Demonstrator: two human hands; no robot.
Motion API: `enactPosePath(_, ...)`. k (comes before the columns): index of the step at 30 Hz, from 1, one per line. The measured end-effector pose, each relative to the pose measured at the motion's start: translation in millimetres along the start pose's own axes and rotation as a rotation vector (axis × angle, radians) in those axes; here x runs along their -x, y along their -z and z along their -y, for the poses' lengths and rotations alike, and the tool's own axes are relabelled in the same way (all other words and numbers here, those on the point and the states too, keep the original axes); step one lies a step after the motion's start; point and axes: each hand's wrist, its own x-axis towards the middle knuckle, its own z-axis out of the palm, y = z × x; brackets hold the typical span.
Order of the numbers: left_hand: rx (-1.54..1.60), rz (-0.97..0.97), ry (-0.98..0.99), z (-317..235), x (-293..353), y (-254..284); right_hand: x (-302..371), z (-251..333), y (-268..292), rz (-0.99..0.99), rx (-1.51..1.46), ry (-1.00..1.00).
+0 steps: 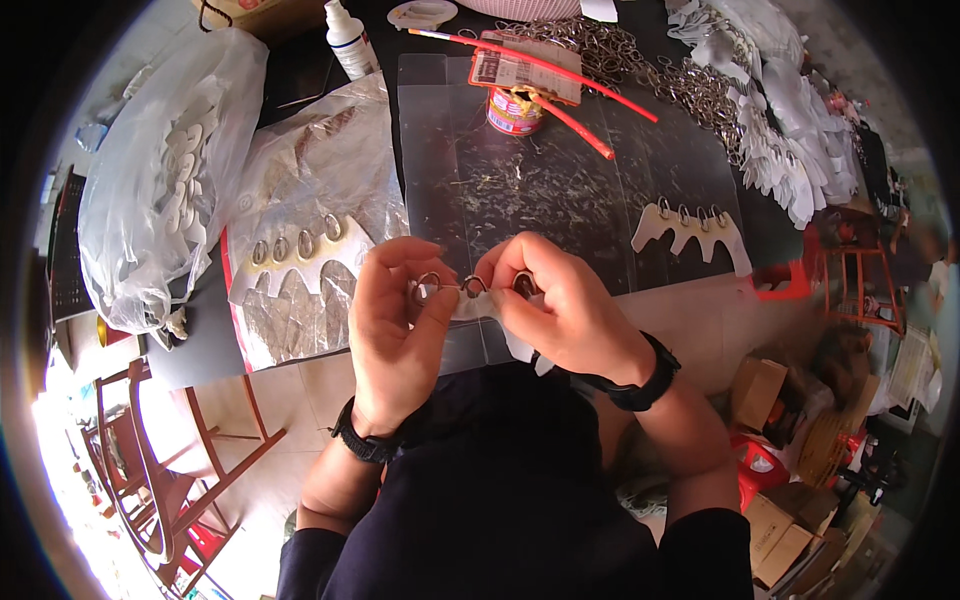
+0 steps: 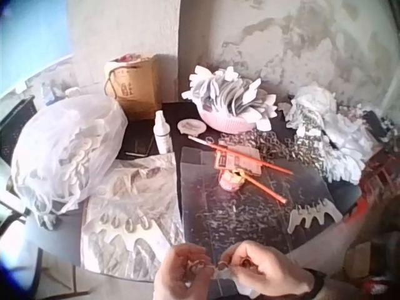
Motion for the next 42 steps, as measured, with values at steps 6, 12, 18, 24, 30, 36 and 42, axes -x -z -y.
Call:
enactPosePath(6, 0.163, -0.063, 0.046, -1.7, -0.5, -7.6, -4.8, -6.4, -9.4, -0.166, 0.066, 0.121)
enactPosePath(12, 0.335, -0.077, 0.091, 8.8, -6.0, -5.1, -7.4, 0.1, -5.0, -0.100, -0.095, 0.019)
enactPosePath(18, 0.476, -0.018, 0.201, 9.7, -8.2, -1.5, -8.3, -0.7, 1.1, -0.058, -0.179, -0.027)
enactPosePath(24, 0.547, -0.003, 0.254, 13.7, -9.9, 0.0, -8.9, -0.3, 4.0, -0.031, -0.219, -0.089)
enactPosePath(30, 0.564, -0.015, 0.268, 13.1, -8.7, 3.1, -11.3, 0.6, 12.9, 0.027, 0.045, 0.003)
enactPosePath(36, 0.529, -0.025, 0.214, 13.3, -6.2, 4.0, -12.9, 6.5, 14.8, 0.060, 0.162, 0.095)
enactPosePath(42, 0.514, -0.025, 0.157, 11.9, -5.9, 3.2, -13.1, 4.3, 14.1, 0.081, 0.023, 0.067)
